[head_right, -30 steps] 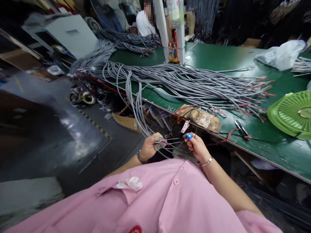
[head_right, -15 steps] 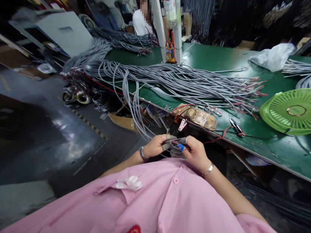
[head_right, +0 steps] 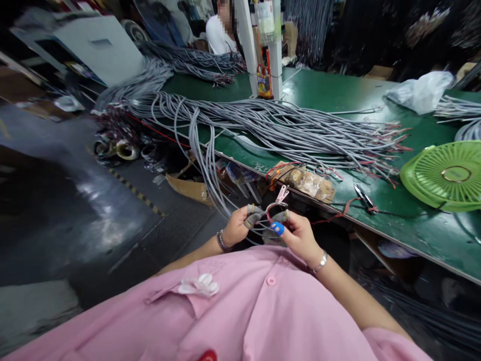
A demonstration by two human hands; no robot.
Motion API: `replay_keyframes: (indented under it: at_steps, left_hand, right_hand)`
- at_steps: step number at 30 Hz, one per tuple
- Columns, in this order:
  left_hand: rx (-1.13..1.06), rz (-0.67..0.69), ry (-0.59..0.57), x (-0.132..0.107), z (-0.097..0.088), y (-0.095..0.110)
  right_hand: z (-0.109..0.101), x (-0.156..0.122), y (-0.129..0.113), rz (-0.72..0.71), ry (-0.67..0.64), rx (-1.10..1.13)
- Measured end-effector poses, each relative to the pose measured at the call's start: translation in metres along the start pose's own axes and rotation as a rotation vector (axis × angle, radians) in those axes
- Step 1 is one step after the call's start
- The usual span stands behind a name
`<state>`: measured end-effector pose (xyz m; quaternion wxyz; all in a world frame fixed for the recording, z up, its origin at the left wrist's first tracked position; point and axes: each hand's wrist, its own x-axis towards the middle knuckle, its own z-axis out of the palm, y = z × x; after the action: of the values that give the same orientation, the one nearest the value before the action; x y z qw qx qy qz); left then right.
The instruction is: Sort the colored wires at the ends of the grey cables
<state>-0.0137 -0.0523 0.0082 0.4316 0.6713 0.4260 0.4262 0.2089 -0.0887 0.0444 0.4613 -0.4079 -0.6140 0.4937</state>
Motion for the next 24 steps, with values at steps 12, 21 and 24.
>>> replay_keyframes:
  at_steps: [12,21,24]
  left_hand:
    - [-0.777,-0.344,0.030,-0.008,-0.004,0.010]
    - [-0.770,-0.370,-0.178,-0.016,-0.019,0.002]
    - [-0.691,-0.365,-0.395,-0.012,-0.035,-0.006]
  right_hand:
    - [0.027,0.027,-0.009,-0.441,-0.089,-0.389]
    - [0.035,0.036,0.003,-0.293,-0.130,-0.339]
    - [0.025,0.034,0.003,-0.100,-0.332,-0.046]
